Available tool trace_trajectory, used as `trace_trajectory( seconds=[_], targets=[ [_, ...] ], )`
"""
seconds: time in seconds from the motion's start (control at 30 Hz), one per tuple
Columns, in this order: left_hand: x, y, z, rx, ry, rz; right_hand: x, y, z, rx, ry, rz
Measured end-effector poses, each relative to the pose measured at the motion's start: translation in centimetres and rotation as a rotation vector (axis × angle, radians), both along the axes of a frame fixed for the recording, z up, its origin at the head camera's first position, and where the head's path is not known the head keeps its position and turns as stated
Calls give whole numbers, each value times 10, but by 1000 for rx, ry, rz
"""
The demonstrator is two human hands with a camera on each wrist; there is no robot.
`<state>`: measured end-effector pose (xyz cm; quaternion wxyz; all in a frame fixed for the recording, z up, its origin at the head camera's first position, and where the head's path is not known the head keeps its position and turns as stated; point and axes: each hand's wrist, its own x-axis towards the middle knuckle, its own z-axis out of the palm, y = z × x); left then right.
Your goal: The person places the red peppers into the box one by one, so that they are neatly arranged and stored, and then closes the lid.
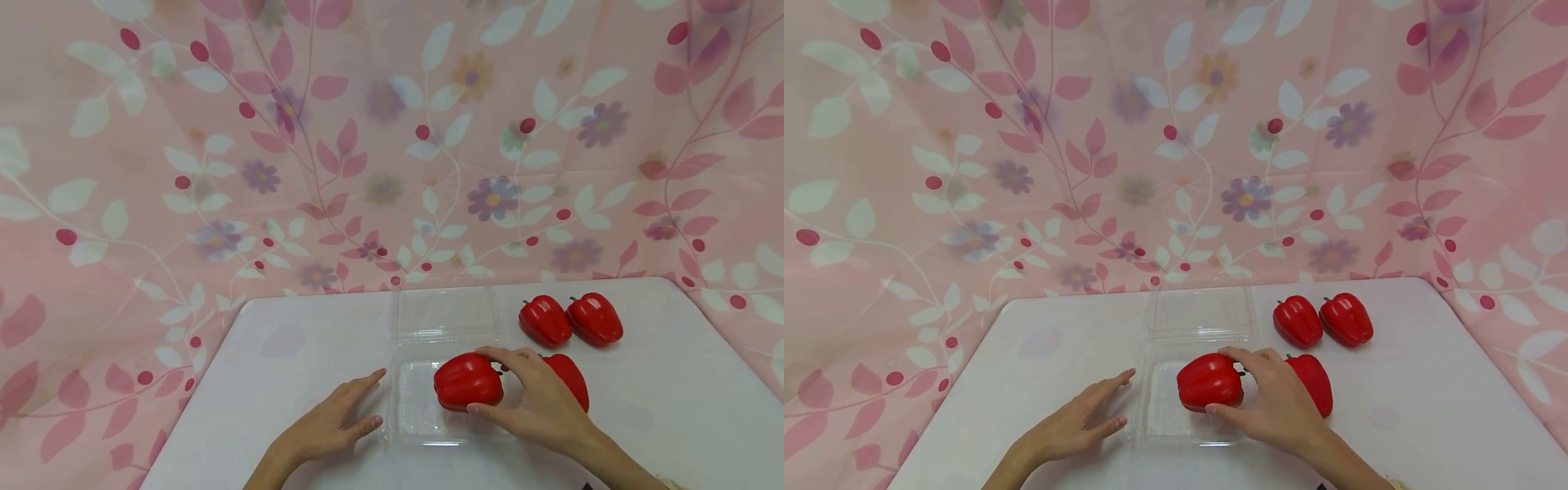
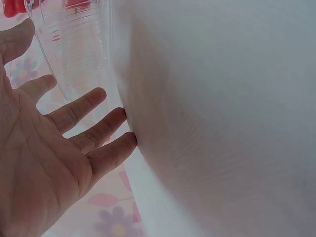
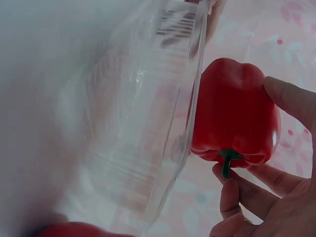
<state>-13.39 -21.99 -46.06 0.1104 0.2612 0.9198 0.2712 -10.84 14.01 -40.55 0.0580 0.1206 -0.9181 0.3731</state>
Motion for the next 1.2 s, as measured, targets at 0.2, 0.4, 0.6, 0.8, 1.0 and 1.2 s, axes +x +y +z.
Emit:
trace_trajectory(
  seconds=[0.2, 0.4, 0.6, 0.8, 1.0, 1.2],
  targets=[
    [0, 0, 1, 3, 0, -2, 2, -12, -1, -3, -22, -8],
    [0, 1, 2, 8, -1, -3, 5, -23, -3, -2, -57, -30],
    [0, 0, 2, 2, -5, 2, 7, -34, -6, -5, -73, -50],
    [-1, 0, 1, 0, -8, 3, 7, -44, -11, 16, -81, -37],
    [-1, 1, 1, -3, -9, -1, 7, -47, -17, 41, -34, -12],
    [0, 1, 1, -15, -16, 8, 7, -53, -22, 39, -49, 3]
  ],
)
